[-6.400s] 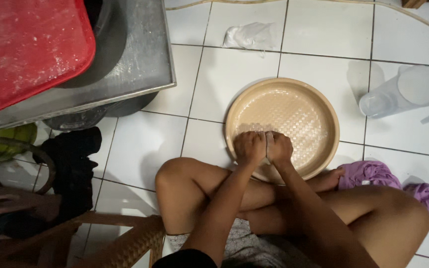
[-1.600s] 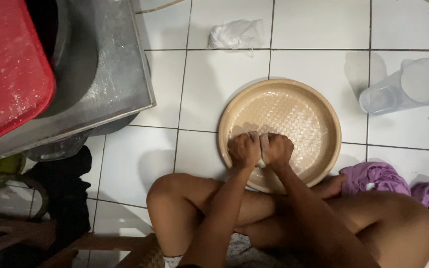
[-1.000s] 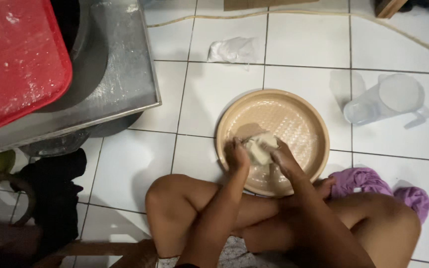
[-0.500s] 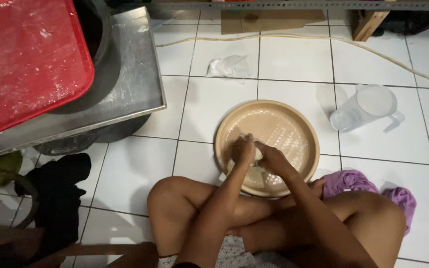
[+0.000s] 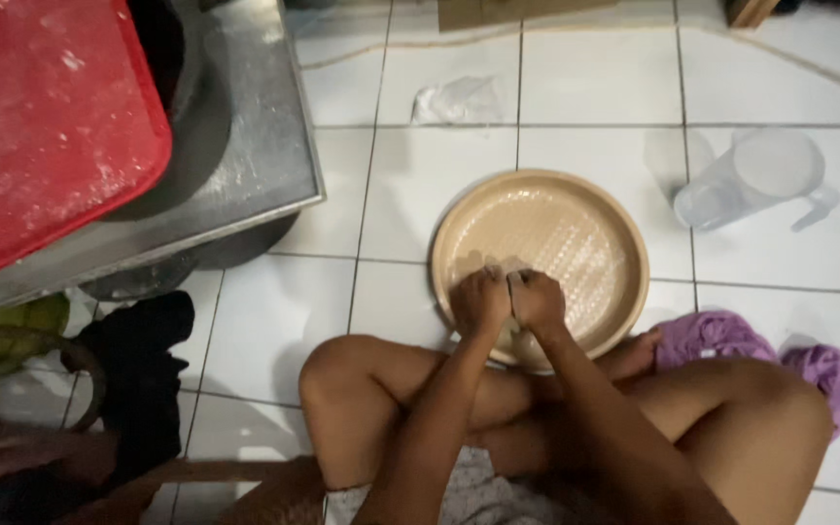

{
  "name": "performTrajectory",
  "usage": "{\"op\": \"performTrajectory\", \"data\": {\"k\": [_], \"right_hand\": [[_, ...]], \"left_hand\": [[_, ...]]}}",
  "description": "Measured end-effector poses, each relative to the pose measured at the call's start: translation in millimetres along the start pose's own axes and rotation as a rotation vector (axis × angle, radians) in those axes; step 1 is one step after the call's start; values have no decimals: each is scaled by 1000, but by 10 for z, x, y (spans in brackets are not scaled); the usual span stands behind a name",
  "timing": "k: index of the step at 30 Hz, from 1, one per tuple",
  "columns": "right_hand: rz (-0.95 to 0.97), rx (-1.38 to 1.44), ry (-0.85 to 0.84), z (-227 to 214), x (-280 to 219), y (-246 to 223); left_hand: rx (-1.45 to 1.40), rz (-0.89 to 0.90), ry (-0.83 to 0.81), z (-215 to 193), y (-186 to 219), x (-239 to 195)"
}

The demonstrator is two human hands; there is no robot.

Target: The person sits cross-legged and repeatedly scrubs and wrings a white cloth in a shallow basin of soapy water. The hands work the cloth by hand without tools, keeping it submerged and agitated in the basin.

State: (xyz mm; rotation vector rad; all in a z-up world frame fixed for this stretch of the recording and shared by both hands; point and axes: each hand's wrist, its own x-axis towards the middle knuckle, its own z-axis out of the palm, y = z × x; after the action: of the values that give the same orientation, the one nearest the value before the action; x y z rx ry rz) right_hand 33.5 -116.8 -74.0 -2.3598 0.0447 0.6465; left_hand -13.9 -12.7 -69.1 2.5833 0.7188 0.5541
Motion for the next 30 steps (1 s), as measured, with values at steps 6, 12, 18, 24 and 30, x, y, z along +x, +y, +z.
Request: {"op": "performTrajectory", "data": {"k": [6,12,18,24,30], "right_hand": [[-47,-137,23,-207,-364,-335],[-19,-207,61,-100,-194,-166],[-24,-272,59,-184,-118,-342],[-20,-296,79,-170,38,-368],[-21,-331,139,-43,190,-276]], "left_hand": [[-73,21,103,87,-88,-66],[-446,-221,-129,-478,318,-38],[58,-108,-149,117,-59,153],[37,-163,-347,-204,124,354],[-63,-15,-263,-118,27,480]]}}
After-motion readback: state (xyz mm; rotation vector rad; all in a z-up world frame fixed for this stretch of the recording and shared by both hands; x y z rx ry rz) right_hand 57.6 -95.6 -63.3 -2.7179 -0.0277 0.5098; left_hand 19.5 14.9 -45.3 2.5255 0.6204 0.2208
